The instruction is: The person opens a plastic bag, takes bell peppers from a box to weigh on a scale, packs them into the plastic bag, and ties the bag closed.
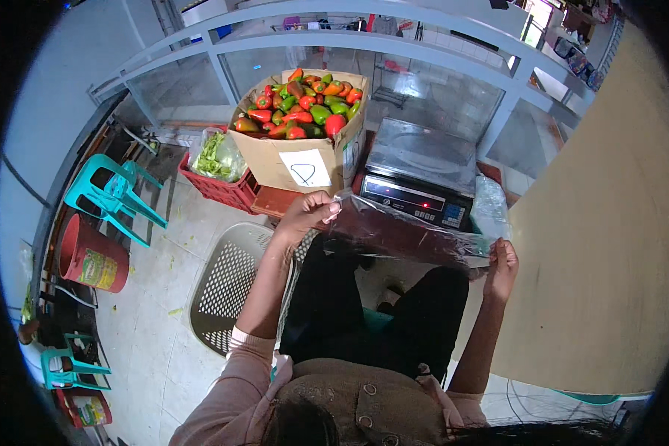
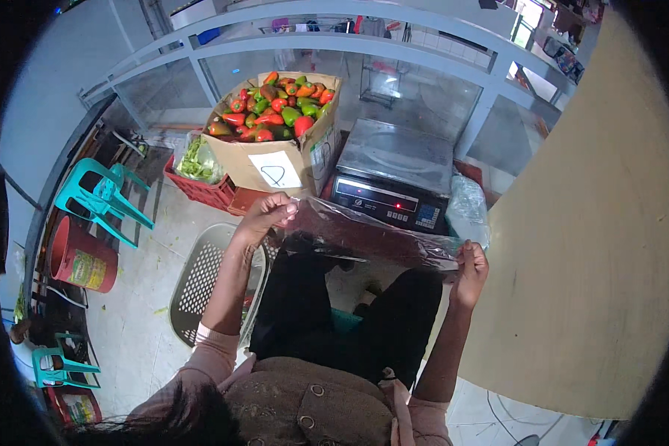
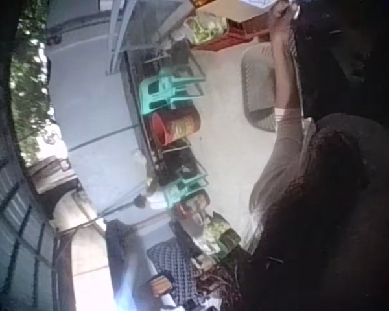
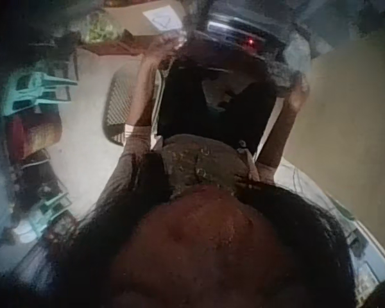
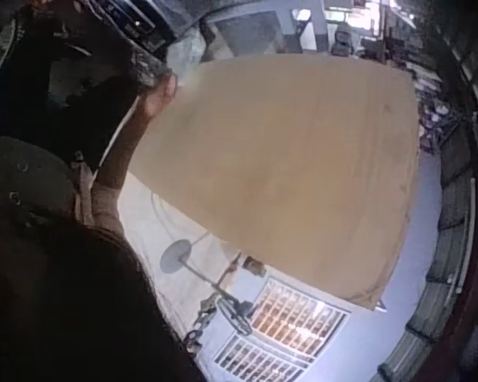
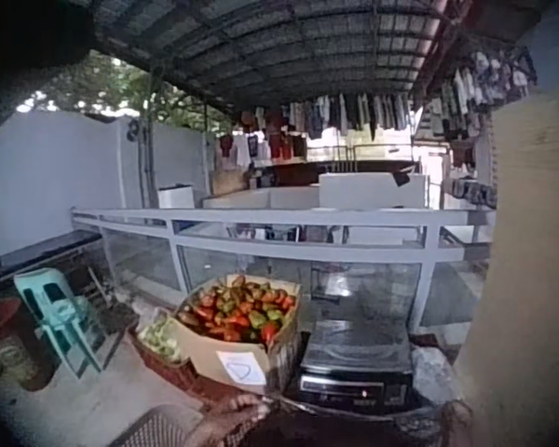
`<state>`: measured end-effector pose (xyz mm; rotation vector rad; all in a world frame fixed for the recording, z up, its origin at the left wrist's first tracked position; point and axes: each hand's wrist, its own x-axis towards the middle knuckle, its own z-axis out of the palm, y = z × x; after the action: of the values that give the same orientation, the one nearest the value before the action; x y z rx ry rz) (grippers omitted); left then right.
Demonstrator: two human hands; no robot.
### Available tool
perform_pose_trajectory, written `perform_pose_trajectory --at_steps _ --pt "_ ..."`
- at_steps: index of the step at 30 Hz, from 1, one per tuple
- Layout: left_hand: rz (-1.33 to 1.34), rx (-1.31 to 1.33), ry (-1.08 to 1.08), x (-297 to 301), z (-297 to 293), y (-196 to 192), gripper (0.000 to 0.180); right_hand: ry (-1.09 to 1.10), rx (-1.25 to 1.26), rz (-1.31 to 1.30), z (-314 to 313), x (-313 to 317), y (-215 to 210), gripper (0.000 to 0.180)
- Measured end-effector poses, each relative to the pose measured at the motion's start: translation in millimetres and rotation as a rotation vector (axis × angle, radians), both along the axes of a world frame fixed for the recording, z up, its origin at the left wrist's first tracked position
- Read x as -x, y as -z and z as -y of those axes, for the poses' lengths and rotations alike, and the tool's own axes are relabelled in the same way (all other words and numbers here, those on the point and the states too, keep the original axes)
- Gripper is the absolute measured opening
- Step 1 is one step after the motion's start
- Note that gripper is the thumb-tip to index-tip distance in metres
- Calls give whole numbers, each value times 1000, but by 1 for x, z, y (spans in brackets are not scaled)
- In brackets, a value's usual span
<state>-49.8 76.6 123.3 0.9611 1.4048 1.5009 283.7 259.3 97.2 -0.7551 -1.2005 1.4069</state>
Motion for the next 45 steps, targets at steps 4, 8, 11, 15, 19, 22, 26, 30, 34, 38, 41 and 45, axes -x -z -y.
perform_pose_trajectory --at_steps 4,8,11,15,19,22,26,30,34,38,41,45 --pt "98 -18 -33 1 -10 5 21 10 39 89 1 -6 1 19" --pt "-236 -179 -267 33 4 55 22 -49 -101 187 22 28 -23 15" --pt "-880 -137 -493 -1 -11 25 29 -135 -283 530 19 39 -30 16" --pt "-833 -184 -71 -76 -30 -22 45 -333 -367 534 42 81 -39 20" --pt "-310 -290 191 -107 -43 -19 24 -376 -384 293 57 104 -48 22" --pt "-299 -109 121 -101 -40 -15 17 -371 -407 527 54 101 -49 20" --pt "-185 -307 34 -96 -42 -14 16 -462 -233 264 56 97 -53 17" --pt "-95 -253 -63 -90 -38 -21 20 -530 -163 313 56 92 -58 15" --pt "-118 -258 -43 -91 -33 -30 21 -503 -292 390 58 96 -66 16" --pt "5 -247 -37 -102 -33 -50 13 -495 -405 435 60 97 -68 19" --pt "-6 -240 -55 -97 -28 -49 9 -549 -339 422 64 98 -67 20" --pt "-97 -306 -115 -94 -29 -42 12 -541 -377 335 69 101 -74 19"
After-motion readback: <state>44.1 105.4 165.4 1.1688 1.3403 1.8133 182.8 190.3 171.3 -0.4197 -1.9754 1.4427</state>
